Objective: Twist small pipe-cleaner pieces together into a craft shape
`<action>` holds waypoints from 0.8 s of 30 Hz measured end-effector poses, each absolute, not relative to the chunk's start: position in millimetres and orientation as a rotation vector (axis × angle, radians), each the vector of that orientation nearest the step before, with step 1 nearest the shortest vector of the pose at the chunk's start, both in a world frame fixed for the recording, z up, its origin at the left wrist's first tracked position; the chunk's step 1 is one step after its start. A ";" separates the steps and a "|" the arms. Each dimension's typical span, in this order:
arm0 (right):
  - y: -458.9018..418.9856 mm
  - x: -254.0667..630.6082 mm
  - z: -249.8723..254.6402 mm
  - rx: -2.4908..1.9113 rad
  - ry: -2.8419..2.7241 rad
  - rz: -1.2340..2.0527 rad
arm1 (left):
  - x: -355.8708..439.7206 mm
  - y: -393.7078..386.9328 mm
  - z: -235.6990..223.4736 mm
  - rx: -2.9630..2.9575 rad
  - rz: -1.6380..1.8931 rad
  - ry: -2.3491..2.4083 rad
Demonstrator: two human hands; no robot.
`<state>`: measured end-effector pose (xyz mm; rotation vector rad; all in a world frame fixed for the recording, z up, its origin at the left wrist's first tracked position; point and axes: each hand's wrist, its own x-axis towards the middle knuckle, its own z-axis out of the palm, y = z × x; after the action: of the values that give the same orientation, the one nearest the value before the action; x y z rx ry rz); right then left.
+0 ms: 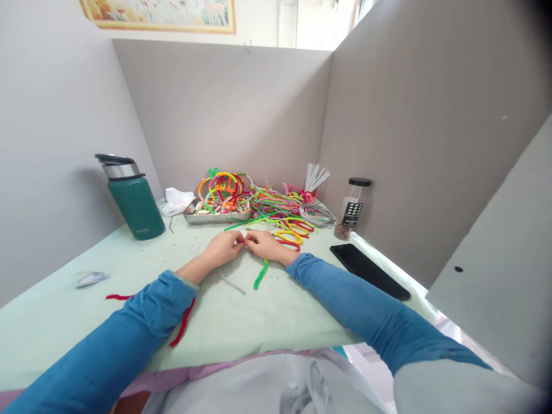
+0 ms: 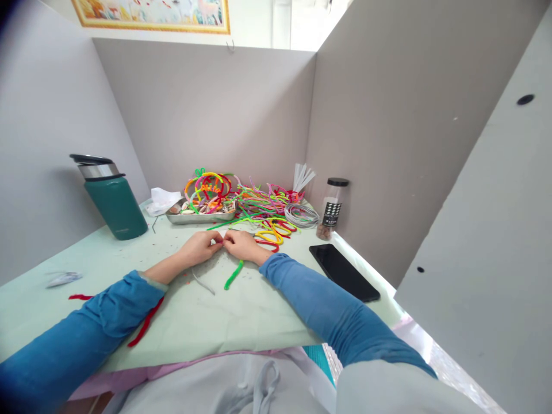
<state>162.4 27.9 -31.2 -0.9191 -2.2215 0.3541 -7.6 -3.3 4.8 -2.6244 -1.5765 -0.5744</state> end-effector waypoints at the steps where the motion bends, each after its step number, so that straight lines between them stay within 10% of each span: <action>1: 27.8 162.5 -31.1 -0.919 -2.222 0.354 | -7.6 -3.4 4.9 -2.622 -0.568 -1.579; 24: 25.3 162.6 -30.2 -0.924 -2.263 0.301 | -9.0 -1.0 2.6 -2.639 -0.535 -1.570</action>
<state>162.6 25.3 -30.2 -0.9244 -2.2628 0.3012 -9.0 -1.0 2.6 -2.6390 -1.5702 -0.5346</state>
